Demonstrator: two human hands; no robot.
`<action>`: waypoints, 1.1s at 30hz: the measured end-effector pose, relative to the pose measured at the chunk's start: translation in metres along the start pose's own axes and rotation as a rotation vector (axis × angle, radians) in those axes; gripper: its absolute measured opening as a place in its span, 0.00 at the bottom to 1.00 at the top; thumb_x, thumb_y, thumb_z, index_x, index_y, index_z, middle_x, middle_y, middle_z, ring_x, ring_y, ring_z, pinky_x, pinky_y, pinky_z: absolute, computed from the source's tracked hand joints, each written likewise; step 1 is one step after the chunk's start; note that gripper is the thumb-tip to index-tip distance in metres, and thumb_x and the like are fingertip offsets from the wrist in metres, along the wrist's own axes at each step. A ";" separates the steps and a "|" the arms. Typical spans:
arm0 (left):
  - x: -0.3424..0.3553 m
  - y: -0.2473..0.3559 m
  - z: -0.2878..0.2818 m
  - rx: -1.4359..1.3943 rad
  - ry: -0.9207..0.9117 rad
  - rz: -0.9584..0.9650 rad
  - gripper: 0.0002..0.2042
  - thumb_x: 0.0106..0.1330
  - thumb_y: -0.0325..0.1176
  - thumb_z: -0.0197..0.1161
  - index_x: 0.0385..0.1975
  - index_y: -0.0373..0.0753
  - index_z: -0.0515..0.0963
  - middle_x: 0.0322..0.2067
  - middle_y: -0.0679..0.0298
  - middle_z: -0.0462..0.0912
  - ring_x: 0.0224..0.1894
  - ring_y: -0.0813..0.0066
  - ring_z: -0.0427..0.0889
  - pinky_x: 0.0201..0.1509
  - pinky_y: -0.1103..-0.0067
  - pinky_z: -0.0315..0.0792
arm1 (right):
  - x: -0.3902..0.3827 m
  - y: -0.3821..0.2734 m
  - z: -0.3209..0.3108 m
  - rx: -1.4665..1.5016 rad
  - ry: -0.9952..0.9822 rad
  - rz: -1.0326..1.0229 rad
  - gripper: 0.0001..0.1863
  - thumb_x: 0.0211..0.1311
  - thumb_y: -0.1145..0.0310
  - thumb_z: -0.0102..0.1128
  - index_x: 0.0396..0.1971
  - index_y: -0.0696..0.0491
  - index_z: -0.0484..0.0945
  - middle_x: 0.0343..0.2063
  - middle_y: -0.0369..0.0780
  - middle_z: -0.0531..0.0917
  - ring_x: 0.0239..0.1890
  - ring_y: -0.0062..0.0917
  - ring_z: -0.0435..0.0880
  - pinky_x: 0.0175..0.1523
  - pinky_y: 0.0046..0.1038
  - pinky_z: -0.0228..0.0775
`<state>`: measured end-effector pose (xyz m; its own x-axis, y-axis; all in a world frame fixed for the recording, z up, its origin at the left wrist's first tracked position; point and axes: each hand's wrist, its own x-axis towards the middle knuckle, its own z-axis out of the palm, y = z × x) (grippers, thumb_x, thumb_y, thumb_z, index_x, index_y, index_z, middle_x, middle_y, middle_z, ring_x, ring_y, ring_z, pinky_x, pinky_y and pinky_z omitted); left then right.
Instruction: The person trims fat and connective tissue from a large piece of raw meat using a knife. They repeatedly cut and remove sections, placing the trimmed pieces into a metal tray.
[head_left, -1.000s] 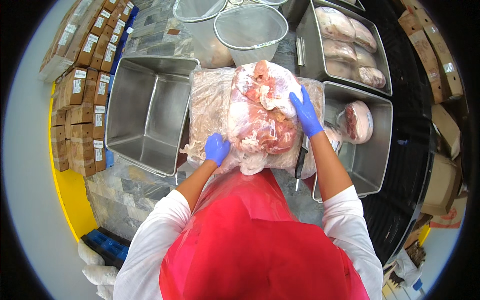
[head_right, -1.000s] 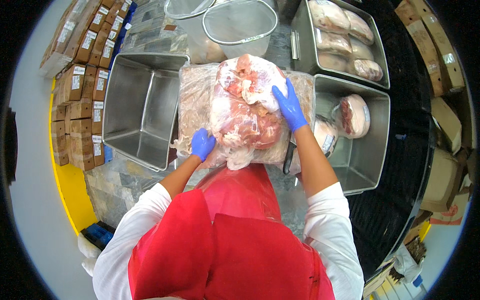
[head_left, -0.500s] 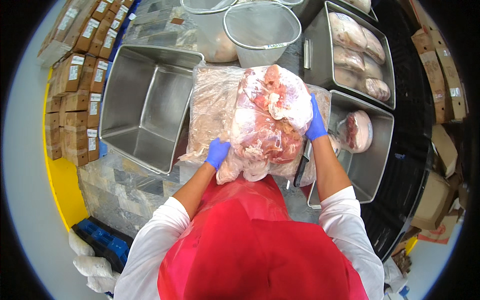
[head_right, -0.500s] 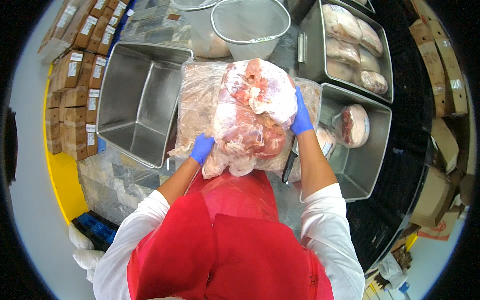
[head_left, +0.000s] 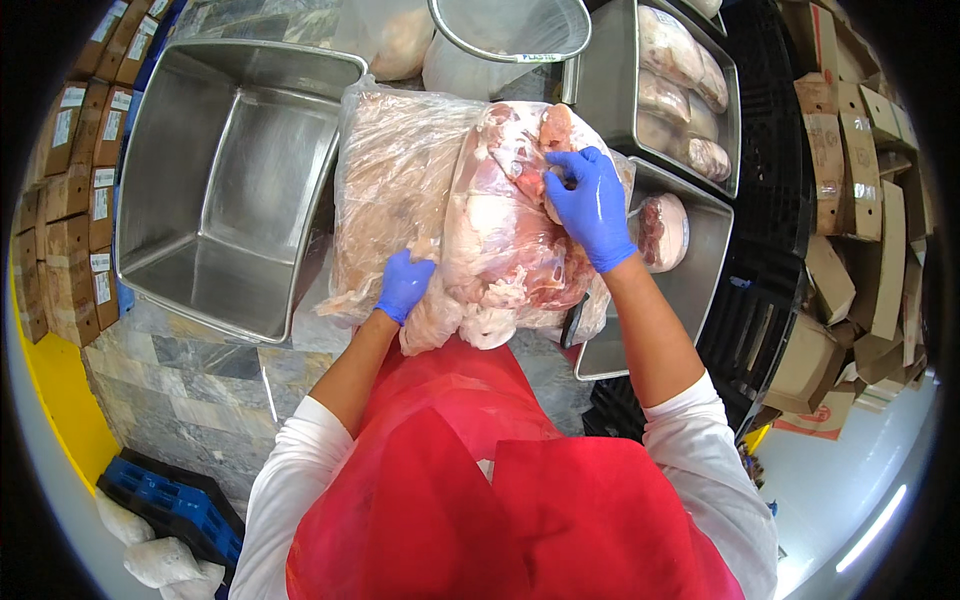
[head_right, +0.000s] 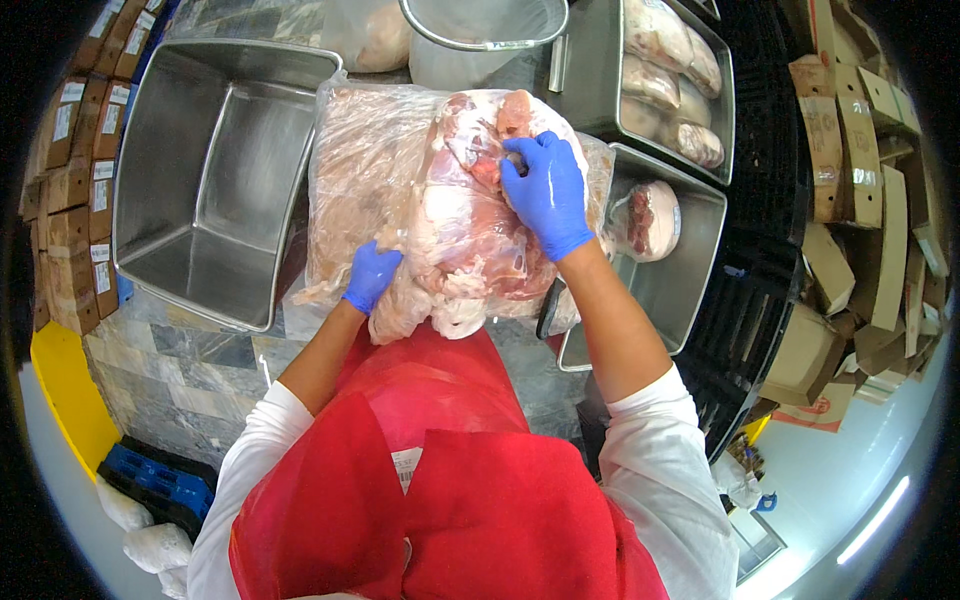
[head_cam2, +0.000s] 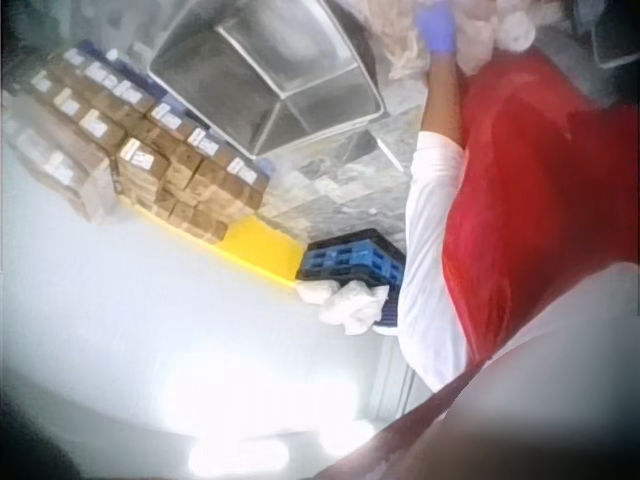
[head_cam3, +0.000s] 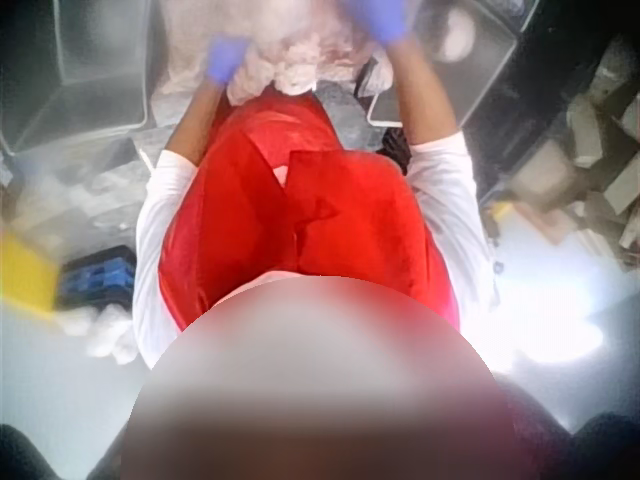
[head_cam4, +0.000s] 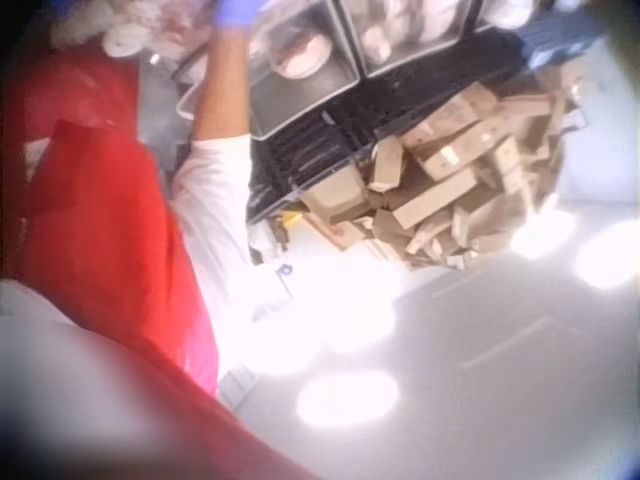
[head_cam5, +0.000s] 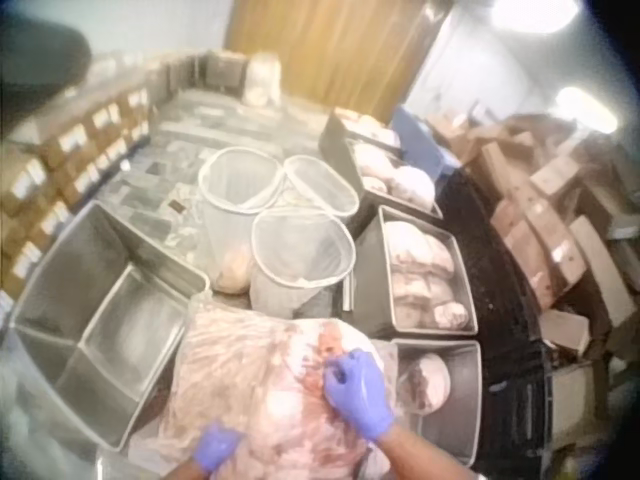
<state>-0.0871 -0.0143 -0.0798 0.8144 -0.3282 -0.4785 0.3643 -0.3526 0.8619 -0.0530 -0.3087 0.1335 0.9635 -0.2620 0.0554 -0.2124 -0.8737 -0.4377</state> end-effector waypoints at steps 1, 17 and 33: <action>0.000 -0.006 0.000 -0.010 -0.005 -0.011 0.16 0.58 0.36 0.68 0.35 0.25 0.82 0.28 0.47 0.86 0.32 0.60 0.86 0.39 0.64 0.77 | 0.002 0.000 -0.001 -0.035 -0.011 -0.013 0.10 0.58 0.66 0.69 0.40 0.50 0.87 0.35 0.44 0.82 0.42 0.42 0.81 0.47 0.43 0.75; 0.004 -0.003 -0.004 -0.053 -0.041 -0.052 0.16 0.58 0.36 0.68 0.37 0.27 0.83 0.29 0.51 0.87 0.32 0.64 0.85 0.39 0.66 0.77 | -0.005 0.014 -0.005 0.272 0.012 0.177 0.06 0.67 0.70 0.62 0.35 0.57 0.79 0.27 0.43 0.80 0.28 0.30 0.79 0.39 0.32 0.73; 0.009 -0.009 -0.006 -0.192 -0.103 -0.086 0.12 0.61 0.30 0.66 0.39 0.28 0.83 0.32 0.59 0.87 0.34 0.73 0.83 0.40 0.70 0.77 | -0.002 0.009 -0.016 0.242 -0.053 0.061 0.06 0.67 0.69 0.63 0.39 0.54 0.83 0.33 0.42 0.82 0.33 0.33 0.84 0.41 0.32 0.76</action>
<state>-0.0805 -0.0090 -0.0903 0.7295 -0.3957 -0.5579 0.5177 -0.2138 0.8284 -0.0595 -0.3229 0.1437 0.9587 -0.2835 -0.0219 -0.2310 -0.7319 -0.6411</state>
